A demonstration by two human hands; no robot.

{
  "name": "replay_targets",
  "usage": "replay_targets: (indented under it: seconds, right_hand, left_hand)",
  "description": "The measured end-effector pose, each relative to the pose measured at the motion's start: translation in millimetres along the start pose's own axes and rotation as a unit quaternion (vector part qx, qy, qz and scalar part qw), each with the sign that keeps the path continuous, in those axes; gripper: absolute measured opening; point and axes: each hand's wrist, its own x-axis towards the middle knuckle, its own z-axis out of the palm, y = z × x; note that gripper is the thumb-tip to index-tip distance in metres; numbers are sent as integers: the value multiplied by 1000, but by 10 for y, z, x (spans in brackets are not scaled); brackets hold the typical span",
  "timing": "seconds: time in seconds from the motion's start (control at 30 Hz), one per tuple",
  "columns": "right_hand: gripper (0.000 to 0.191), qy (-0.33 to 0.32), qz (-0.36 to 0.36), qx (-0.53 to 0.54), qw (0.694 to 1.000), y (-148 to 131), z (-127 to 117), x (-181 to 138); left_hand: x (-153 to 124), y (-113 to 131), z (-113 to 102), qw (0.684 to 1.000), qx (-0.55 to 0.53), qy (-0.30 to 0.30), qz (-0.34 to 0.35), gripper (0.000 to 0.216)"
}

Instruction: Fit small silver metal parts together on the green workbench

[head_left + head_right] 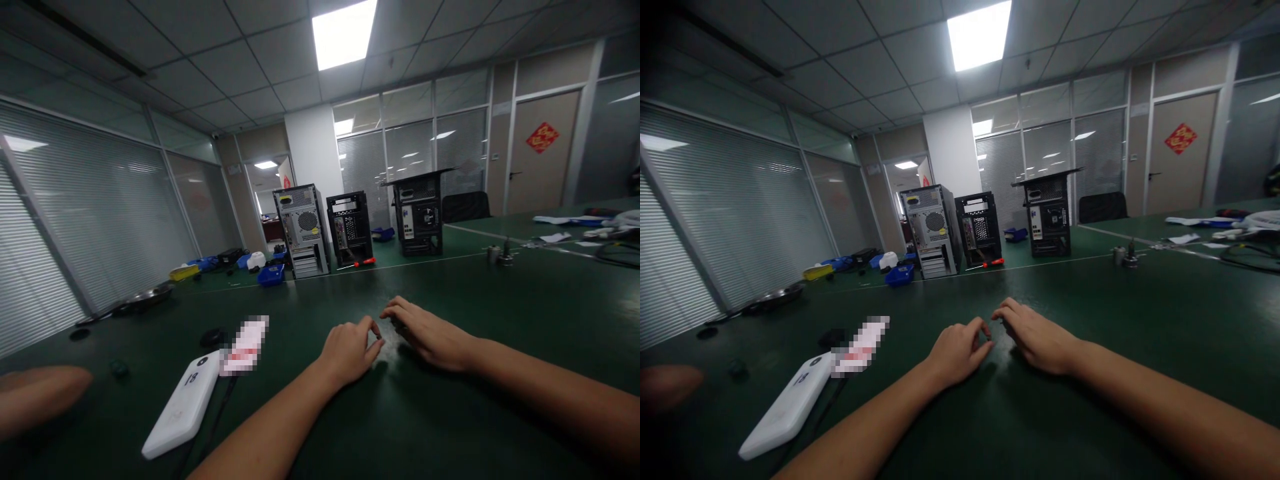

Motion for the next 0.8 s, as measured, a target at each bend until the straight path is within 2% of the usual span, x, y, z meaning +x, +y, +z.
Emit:
replay_targets:
  seconds: [0.17,0.4,0.6,0.7,0.8]
  right_hand:
    - [40,-20,-2,-5,1000,-132,-7,14]
    - [23,-18,-12,-45,999,-144,49,52]
    - [25,-14,-9,-23,1000,-163,7,65]
    - [34,6,40,2,999,-18,-65,92]
    - [42,44,124,27,991,359,-147,75]
  left_hand:
    - [-16,29,-2,999,-34,10,26,36]
    - [-21,80,-6,998,-42,8,35,41]
    - [-17,61,-6,997,-59,37,42,43]
    - [-22,70,-12,997,-50,15,57,43]
    - [-23,76,-8,997,-38,-7,65,41]
